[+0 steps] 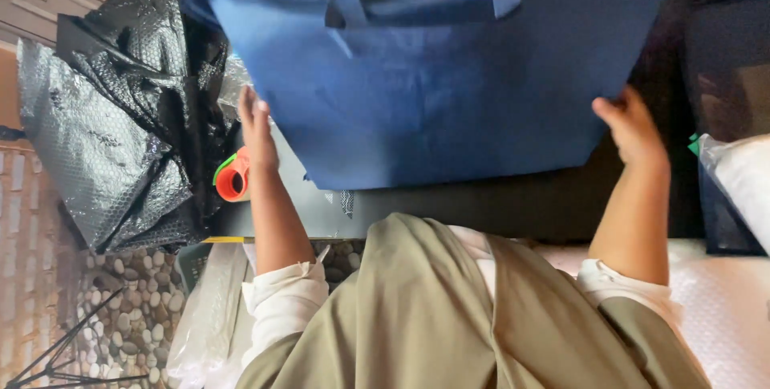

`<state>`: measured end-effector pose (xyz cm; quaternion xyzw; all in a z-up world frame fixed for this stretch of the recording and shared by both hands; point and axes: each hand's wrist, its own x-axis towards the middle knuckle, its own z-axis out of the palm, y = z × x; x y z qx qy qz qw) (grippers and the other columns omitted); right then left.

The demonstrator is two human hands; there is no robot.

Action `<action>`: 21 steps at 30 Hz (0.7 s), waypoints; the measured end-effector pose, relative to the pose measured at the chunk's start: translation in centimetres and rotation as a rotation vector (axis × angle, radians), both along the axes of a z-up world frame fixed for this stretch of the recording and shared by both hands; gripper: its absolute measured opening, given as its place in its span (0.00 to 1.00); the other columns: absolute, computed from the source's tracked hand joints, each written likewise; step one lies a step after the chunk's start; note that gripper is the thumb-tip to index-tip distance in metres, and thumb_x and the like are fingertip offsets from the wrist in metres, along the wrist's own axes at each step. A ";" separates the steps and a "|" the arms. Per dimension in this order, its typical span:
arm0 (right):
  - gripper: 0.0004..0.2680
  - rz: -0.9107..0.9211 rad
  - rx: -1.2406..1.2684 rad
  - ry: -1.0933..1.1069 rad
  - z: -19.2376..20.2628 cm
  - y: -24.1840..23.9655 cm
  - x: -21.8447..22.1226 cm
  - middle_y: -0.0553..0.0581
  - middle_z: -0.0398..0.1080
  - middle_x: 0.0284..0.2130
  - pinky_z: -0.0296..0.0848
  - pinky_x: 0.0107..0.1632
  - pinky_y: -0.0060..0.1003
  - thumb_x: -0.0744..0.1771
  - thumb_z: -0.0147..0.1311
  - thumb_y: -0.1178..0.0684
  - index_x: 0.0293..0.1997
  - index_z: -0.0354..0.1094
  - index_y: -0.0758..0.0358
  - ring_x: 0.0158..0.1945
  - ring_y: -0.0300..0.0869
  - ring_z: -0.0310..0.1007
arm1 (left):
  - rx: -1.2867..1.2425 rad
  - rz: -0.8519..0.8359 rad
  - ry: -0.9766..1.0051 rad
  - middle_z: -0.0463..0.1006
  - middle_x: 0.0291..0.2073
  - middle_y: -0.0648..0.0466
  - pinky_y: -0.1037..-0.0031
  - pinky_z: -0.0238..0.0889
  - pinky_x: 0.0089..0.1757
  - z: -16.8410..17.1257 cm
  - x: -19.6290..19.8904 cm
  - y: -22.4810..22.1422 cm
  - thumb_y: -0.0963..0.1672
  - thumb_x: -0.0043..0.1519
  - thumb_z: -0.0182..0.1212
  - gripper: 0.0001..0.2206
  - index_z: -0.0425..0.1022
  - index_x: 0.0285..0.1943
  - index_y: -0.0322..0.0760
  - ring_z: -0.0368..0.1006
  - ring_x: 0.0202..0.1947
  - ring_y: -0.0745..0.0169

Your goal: The person uses a duster to clean a blue storage bag and a plastic-wrapped pillow, then places the pillow into the bag along with a product pamphlet and dusts the bag once more.

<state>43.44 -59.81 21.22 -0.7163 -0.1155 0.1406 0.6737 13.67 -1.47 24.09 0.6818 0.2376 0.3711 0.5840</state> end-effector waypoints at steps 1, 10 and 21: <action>0.25 -0.011 -0.299 0.187 -0.5 1.0 -0.9 0.63 0.60 0.67 0.58 0.70 0.46 0.68 0.51 0.47 0.75 0.49 0.58 0.70 0.52 0.60 | -0.078 0.006 0.261 0.55 0.75 0.39 0.60 0.49 0.67 -3.6 -0.4 0.6 0.55 0.65 0.53 0.36 0.48 0.79 0.41 0.54 0.75 0.49; 0.21 -0.145 -0.477 0.147 -10.7 -0.5 -1.4 0.75 0.68 0.51 0.79 0.41 0.47 0.76 0.53 0.36 0.64 0.64 0.68 0.48 0.60 0.73 | -0.219 0.035 0.856 0.79 0.51 0.36 0.59 0.75 0.47 -14.5 -2.5 -0.6 0.68 0.64 0.51 0.37 0.69 0.70 0.45 0.82 0.39 0.41; 0.14 -0.254 -0.554 -0.114 -8.2 -8.5 -4.4 0.57 0.76 0.47 0.68 0.57 0.36 0.70 0.61 0.49 0.63 0.71 0.59 0.51 0.41 0.74 | -0.035 -0.039 0.983 0.78 0.55 0.44 0.59 0.58 0.55 -10.4 -8.5 -3.4 0.58 0.67 0.39 0.27 0.75 0.56 0.39 0.70 0.58 0.46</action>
